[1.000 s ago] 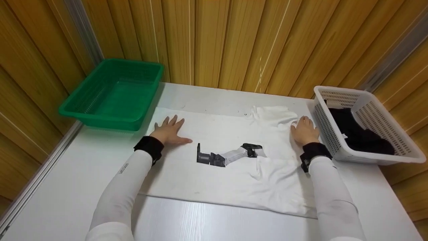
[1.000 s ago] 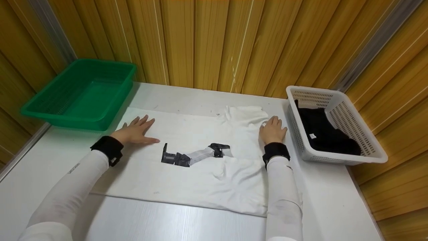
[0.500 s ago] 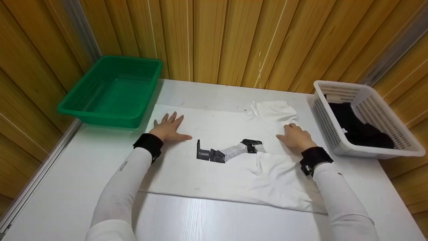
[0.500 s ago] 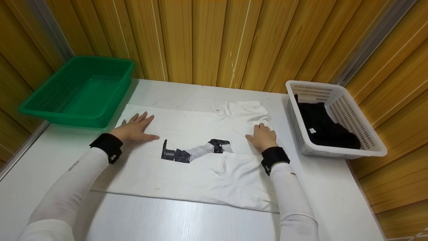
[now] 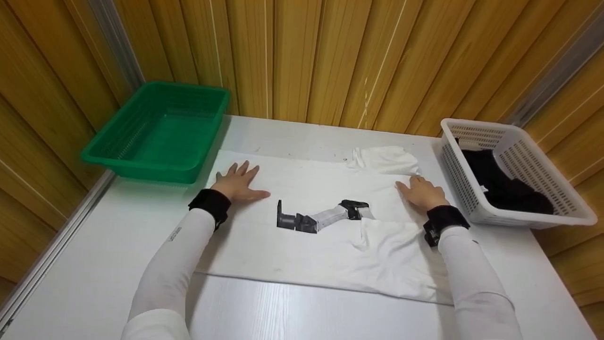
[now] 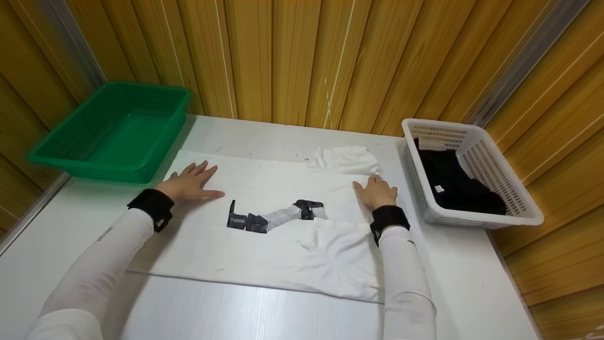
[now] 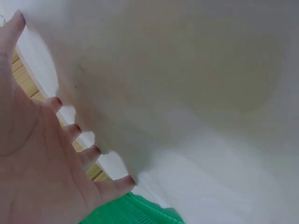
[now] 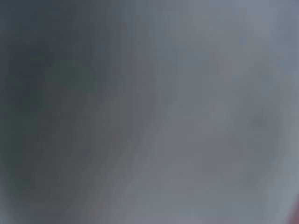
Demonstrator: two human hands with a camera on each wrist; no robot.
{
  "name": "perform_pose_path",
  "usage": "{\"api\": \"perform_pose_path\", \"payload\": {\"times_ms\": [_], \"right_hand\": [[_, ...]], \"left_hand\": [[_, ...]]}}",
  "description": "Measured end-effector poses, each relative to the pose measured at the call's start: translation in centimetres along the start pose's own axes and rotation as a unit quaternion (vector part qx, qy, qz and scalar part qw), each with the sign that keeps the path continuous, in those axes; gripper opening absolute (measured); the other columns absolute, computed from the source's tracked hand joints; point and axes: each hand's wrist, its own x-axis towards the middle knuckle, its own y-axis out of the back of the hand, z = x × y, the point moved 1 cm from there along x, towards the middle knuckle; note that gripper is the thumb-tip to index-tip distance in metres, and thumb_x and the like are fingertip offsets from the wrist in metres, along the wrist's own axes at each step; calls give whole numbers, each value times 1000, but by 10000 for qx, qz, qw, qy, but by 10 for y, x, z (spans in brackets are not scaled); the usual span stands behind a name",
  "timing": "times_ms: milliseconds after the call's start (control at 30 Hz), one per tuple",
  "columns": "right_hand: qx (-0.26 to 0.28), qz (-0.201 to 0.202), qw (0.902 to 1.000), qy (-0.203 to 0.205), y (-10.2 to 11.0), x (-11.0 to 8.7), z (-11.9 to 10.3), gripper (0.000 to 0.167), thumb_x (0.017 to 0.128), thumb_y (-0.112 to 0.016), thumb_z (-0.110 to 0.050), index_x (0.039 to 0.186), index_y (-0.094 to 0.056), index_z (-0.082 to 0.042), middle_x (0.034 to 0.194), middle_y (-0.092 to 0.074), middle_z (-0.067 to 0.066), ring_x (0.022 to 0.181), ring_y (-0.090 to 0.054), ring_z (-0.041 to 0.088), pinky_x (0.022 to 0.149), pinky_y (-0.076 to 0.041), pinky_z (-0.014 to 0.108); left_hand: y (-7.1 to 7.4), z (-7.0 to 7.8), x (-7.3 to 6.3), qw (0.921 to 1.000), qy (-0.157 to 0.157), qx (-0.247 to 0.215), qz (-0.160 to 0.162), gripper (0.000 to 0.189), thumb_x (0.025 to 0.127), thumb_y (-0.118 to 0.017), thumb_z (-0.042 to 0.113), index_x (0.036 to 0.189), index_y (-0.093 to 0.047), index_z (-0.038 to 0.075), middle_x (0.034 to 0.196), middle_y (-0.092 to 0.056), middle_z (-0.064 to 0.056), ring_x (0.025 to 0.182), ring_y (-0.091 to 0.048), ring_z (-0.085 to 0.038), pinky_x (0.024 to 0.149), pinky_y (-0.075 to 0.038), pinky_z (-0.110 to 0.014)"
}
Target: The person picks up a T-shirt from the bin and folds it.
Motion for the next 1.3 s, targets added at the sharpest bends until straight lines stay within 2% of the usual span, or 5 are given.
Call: {"api": "perform_pose_path", "payload": {"times_ms": [467, 667, 867, 1133, 1300], "right_hand": [[-313, 845, 9908, 1015, -10, 21, -27, 56, 103, -40, -14, 154, -34, 9, 161, -35, 31, 150, -33, 49, 121, -23, 72], [94, 1297, 9865, 997, -6, 23, -30, 37, 105, -44, -19, 117, -67, 7, 116, -67, 29, 106, -65, 48, 97, -50, 59], [211, 1239, 9861, 1087, 0, 26, -26, 31, 101, -62, -32, 92, -69, -3, 82, -69, 14, 75, -63, 30, 69, -48, 44], [387, 251, 9958, 797, 0, 21, -23, 78, 94, -69, -46, 146, -43, 6, 138, -47, 34, 124, -54, 50, 100, -49, 63], [16, -407, 9967, 700, 11, 17, -30, 97, 90, -70, -51, 153, -31, 10, 155, -28, 41, 140, -34, 62, 113, -38, 71]], "left_hand": [[6, -2, 28, 9925, 313, 808, 864, 64, 110, -34, 39, 163, -21, 7, 171, -19, -23, 158, -20, -46, 127, -18, -65], [6, -6, 32, 9839, 67, 1205, 1318, 54, 109, -42, 36, 149, -45, 1, 150, -47, -28, 138, -48, -46, 111, -45, -62], [16, -6, 25, 9695, -316, 1705, 1731, 34, 103, -56, 30, 116, -61, -2, 114, -67, -24, 103, -67, -41, 84, -59, -53], [25, -10, 18, 9742, -1000, 1458, 1406, 23, 95, -66, 25, 86, -68, 4, 88, -75, -15, 87, -69, -33, 75, -58, -47], [30, -11, 17, 9803, -1268, 911, 1208, 19, 88, -69, 13, 104, -72, 3, 98, -78, -13, 91, -68, -30, 86, -57, -47]]}}
